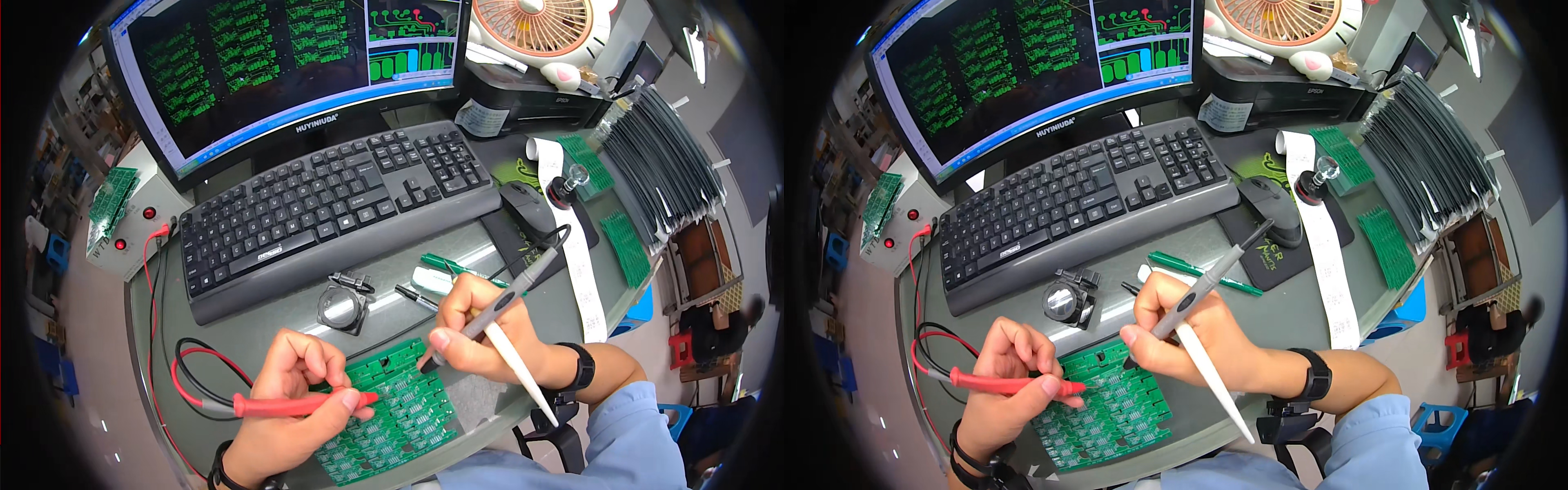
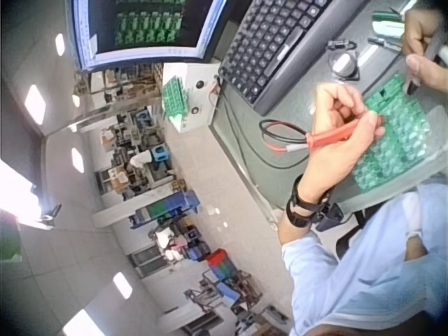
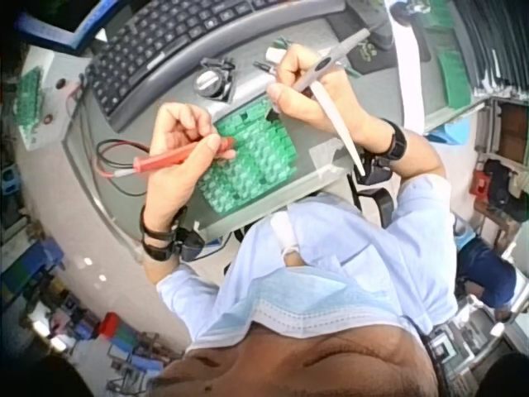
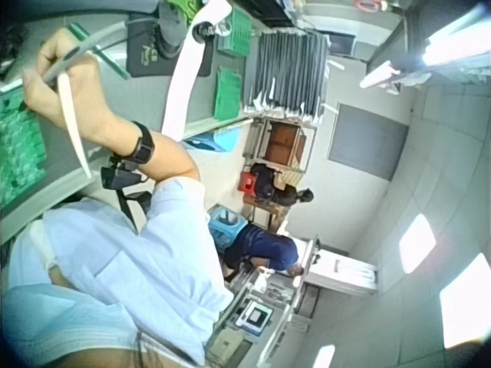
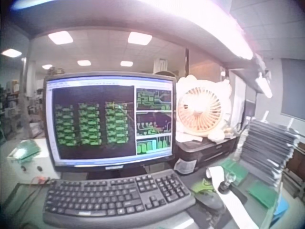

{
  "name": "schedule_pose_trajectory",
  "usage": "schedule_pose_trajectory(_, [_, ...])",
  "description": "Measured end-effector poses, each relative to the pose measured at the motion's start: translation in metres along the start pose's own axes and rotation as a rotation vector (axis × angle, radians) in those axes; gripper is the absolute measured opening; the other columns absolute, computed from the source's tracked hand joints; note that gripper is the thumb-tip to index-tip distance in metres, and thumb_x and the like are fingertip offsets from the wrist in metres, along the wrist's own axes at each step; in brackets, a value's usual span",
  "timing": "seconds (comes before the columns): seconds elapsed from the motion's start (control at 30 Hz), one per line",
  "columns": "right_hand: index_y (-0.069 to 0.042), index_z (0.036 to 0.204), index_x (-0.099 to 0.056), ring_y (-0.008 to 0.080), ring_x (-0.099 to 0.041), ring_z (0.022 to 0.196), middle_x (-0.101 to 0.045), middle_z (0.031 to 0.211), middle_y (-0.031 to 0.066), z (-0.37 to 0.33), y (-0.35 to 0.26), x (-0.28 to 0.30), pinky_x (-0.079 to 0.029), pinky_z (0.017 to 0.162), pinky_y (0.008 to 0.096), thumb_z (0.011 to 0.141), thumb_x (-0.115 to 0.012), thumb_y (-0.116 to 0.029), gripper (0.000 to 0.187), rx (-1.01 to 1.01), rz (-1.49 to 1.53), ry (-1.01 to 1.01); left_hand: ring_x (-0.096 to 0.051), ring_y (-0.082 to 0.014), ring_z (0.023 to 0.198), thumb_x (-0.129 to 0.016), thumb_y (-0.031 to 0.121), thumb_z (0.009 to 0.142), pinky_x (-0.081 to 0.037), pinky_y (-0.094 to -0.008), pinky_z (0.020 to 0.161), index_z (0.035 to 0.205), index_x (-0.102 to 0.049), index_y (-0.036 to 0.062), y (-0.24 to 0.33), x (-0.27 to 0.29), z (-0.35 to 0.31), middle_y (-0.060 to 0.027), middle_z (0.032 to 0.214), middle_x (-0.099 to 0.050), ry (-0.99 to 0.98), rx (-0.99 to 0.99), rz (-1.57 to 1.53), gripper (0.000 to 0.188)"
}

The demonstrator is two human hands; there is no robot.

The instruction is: Inspecting and testing a printed circuit board using a multimeter and magnifying glass.

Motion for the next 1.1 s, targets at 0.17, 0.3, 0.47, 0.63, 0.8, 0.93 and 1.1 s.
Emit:
schedule_pose_trajectory(0.17, [-0.006,0.073,-0.046,0.0051,-0.045,0.055,-0.048,0.065,-0.0008,-0.003,0.0,-0.006,-0.033,0.046,0.025,0.084,-0.068,-0.006,0.024,0.065,-0.044,-0.024,-0.053,-0.0093,0.079,-0.06,-0.006,0.083,-0.062,-0.0367,0.076,0.096,-0.032,0.008,-0.005,-0.005,0.003,-0.007,0.093,-0.043,0.062,0.012,0.054,0.034])
schedule_pose_trajectory(0.3, [-0.005,0.072,-0.046,0.0066,-0.043,0.054,-0.047,0.064,0.0003,-0.004,-0.001,-0.011,-0.032,0.046,0.0253,0.083,-0.068,-0.004,0.025,0.099,-0.066,-0.061,-0.052,-0.009,0.079,-0.06,-0.009,0.082,-0.062,-0.0365,0.078,0.096,-0.032,0.0077,-0.006,-0.004,0.004,-0.0071,0.094,-0.043,0.08,0.025,0.094,0.035])
schedule_pose_trajectory(0.47, [-0.004,0.073,-0.046,0.0072,-0.044,0.051,-0.048,0.062,0.0014,-0.002,-0.006,-0.013,-0.034,0.045,0.0254,0.082,-0.069,-0.002,0.025,0.107,-0.172,-0.108,-0.052,-0.0088,0.078,-0.059,-0.009,0.082,-0.061,-0.0358,0.078,0.095,-0.032,0.0075,-0.008,-0.002,0.004,-0.0073,0.094,-0.043,0.061,0.012,0.124,0.035])
schedule_pose_trajectory(0.63, [-0.004,0.073,-0.046,0.0075,-0.044,0.05,-0.049,0.062,0.0023,0.0,-0.008,-0.013,-0.034,0.044,0.0257,0.082,-0.07,-0.004,0.025,0.161,-0.207,-0.104,-0.052,-0.0089,0.077,-0.06,-0.009,0.082,-0.061,-0.035,0.077,0.096,-0.032,0.0073,-0.007,-0.003,0.004,-0.0077,0.094,-0.043,0.059,0.011,0.122,0.035])
schedule_pose_trajectory(0.8, [-0.005,0.073,-0.047,0.0088,-0.044,0.047,-0.049,0.061,0.0026,-0.001,-0.007,-0.014,-0.035,0.042,0.0266,0.081,-0.07,-0.005,0.024,0.172,-0.222,-0.115,-0.051,-0.0087,0.077,-0.061,-0.007,0.083,-0.061,-0.035,0.076,0.096,-0.032,0.007,-0.006,-0.001,0.004,-0.0079,0.094,-0.043,0.047,-0.005,0.165,0.034])
schedule_pose_trajectory(0.93, [-0.005,0.073,-0.048,0.012,-0.046,0.045,-0.049,0.06,0.0034,-0.002,-0.009,-0.015,-0.036,0.041,0.0276,0.081,-0.07,-0.006,0.024,0.201,-0.276,-0.109,-0.051,-0.0088,0.077,-0.06,-0.006,0.083,-0.062,-0.0356,0.077,0.096,-0.033,0.0072,-0.006,-0.003,0.004,-0.0077,0.093,-0.043,0.048,-0.009,0.167,0.033])
schedule_pose_trajectory(1.1, [-0.005,0.074,-0.049,0.0135,-0.047,0.045,-0.05,0.06,0.0037,-0.002,-0.007,-0.015,-0.037,0.042,0.0281,0.081,-0.07,-0.006,0.022,0.201,-0.24,-0.11,-0.052,-0.0091,0.077,-0.056,-0.005,0.085,-0.063,-0.0372,0.075,0.096,-0.032,0.0075,-0.008,0.0,0.004,-0.0073,0.093,-0.043,0.074,-0.052,0.082,0.03])
Point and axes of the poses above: each hand's wrist, its own z-axis towards the middle knuckle, its own x-axis out of the back of the hand, y = z × x, the point moved 7 cm from there along z, towards the middle knuckle
